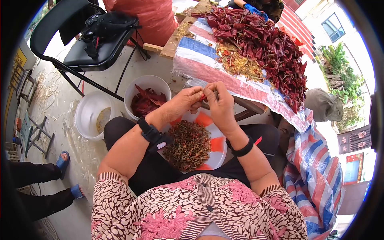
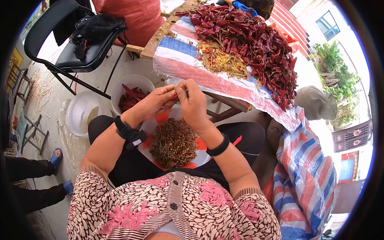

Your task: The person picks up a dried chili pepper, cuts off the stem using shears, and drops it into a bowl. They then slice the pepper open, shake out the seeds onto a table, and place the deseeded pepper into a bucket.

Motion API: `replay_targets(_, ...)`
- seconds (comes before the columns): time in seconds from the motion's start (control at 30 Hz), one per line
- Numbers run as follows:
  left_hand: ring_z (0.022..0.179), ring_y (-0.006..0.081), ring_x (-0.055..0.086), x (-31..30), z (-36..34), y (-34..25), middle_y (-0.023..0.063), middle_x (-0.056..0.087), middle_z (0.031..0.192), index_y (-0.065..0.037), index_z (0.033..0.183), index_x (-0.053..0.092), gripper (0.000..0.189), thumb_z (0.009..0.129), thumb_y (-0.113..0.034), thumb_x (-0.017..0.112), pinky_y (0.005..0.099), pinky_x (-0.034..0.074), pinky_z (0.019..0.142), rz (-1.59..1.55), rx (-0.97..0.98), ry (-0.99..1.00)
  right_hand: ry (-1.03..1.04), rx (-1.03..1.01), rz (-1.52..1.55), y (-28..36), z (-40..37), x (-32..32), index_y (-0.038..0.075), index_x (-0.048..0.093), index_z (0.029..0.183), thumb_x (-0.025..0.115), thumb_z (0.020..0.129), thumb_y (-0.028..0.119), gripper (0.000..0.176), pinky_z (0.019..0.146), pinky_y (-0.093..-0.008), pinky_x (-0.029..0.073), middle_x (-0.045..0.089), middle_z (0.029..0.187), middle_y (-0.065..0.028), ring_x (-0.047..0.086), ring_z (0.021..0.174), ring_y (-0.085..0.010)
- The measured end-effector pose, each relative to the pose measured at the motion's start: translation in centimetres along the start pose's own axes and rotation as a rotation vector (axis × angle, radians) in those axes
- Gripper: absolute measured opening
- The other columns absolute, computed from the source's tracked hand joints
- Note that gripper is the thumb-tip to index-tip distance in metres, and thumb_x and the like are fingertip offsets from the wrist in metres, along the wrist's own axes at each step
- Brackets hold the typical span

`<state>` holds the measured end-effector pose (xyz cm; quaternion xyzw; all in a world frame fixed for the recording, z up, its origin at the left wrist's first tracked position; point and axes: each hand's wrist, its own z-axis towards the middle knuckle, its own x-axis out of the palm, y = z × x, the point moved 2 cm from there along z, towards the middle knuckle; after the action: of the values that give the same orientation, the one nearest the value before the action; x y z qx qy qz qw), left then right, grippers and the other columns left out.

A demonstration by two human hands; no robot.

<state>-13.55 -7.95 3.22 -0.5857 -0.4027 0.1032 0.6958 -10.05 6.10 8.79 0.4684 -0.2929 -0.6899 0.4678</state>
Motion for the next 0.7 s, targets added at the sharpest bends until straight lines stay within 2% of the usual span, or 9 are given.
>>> replay_targets(0.07,0.06,0.0049,0.033,1.1,-0.4,-0.6,-0.0063,0.038,0.07,-0.01,0.103,0.053,0.02,0.1,-0.028,0.046,0.0214,0.034,0.057,0.057,0.037,0.025,0.004,0.39,0.409,0.0,-0.1,0.0,0.005,0.052,0.085,0.057,0.094,0.017,0.016,0.043,-0.0252,0.039,0.053,0.063,-0.0026,0.048,0.046,-0.0117)
replay_targets(0.1,0.06,0.0051,0.033,1.4,-0.6,-0.9,-0.0061,0.037,0.07,-0.009,0.102,0.053,0.02,0.1,-0.028,0.046,0.0214,0.034,0.057,0.071,0.059,0.059,-0.022,0.437,0.64,-0.9,0.3,0.3,0.004,0.052,0.085,0.054,0.097,0.024,0.023,0.039,-0.0208,0.033,0.047,0.055,0.0011,0.038,0.041,-0.0059)
replay_targets(0.23,0.06,0.0059,0.032,1.3,-1.1,-1.1,-0.0054,0.036,0.069,-0.009,0.099,0.05,0.021,0.101,-0.028,0.044,0.0211,0.033,0.057,0.1,0.096,0.1,0.076,0.46,0.752,-1.7,-0.5,0.0,0.003,0.054,0.088,0.055,0.096,0.023,0.021,0.038,-0.0213,0.034,0.052,0.059,-0.0024,0.039,0.041,-0.0063)
replay_targets(0.33,0.06,0.0055,0.033,0.6,-1.2,-1.0,-0.0051,0.038,0.07,-0.008,0.098,0.05,0.021,0.101,-0.028,0.043,0.0198,0.032,0.057,0.091,0.121,0.094,-0.139,0.411,0.679,-0.2,-1.2,-0.8,0.004,0.055,0.089,0.054,0.096,0.02,0.018,0.037,-0.0212,0.033,0.059,0.071,-0.0055,0.037,0.04,-0.0059)
replay_targets(0.37,0.06,0.0051,0.034,0.6,-1.4,-1.2,-0.0051,0.04,0.07,-0.008,0.099,0.05,0.021,0.101,-0.028,0.043,0.0194,0.032,0.057,0.084,0.119,0.096,-0.102,0.405,0.657,-0.6,-1.8,-1.5,0.004,0.056,0.091,0.056,0.094,0.019,0.016,0.045,-0.0213,0.038,0.062,0.084,-0.0073,0.046,0.047,-0.0071)
replay_targets(0.47,0.065,0.0045,0.041,0.7,-1.9,-2.1,-0.0038,0.045,0.076,-0.008,0.102,0.051,0.02,0.101,-0.027,0.044,0.0184,0.035,0.061,0.123,0.128,0.062,0.255,0.441,0.118,-0.4,-3.5,-2.5,0.002,0.056,0.095,0.06,0.091,0.019,0.018,0.058,-0.0228,0.044,0.063,0.09,-0.0072,0.056,0.062,-0.01)
replay_targets(0.5,0.068,0.0044,0.043,0.7,-2.0,-2.3,-0.0031,0.048,0.078,-0.008,0.103,0.051,0.02,0.101,-0.026,0.044,0.0182,0.037,0.063,0.146,0.131,0.045,0.342,0.305,-0.01,-0.8,-4.3,-2.1,-0.001,0.057,0.098,0.062,0.089,0.021,0.024,0.072,-0.0273,0.046,0.064,0.092,-0.0103,0.06,0.079,-0.0168)
replay_targets(0.6,0.078,0.0051,0.048,0.2,-1.8,-1.7,-0.0009,0.052,0.086,-0.007,0.107,0.052,0.018,0.1,-0.022,0.046,0.0183,0.042,0.073,0.127,0.188,-0.005,0.488,0.386,-0.262,-1.5,-6.0,-2.8,-0.002,0.057,0.1,0.062,0.089,0.025,0.029,0.076,-0.0305,0.046,0.062,0.094,-0.0153,0.059,0.083,-0.022)
replay_targets(0.7,0.086,0.0087,0.052,0.1,-1.9,-1.7,0.0021,0.057,0.093,-0.005,0.109,0.054,0.018,0.098,-0.018,0.051,0.0224,0.044,0.081,0.154,0.172,-0.031,0.359,0.31,-0.102,0.1,-5.5,-3.2,0.0,0.057,0.103,0.061,0.089,0.031,0.034,0.078,-0.0316,0.045,0.059,0.091,-0.0153,0.057,0.084,-0.0235)
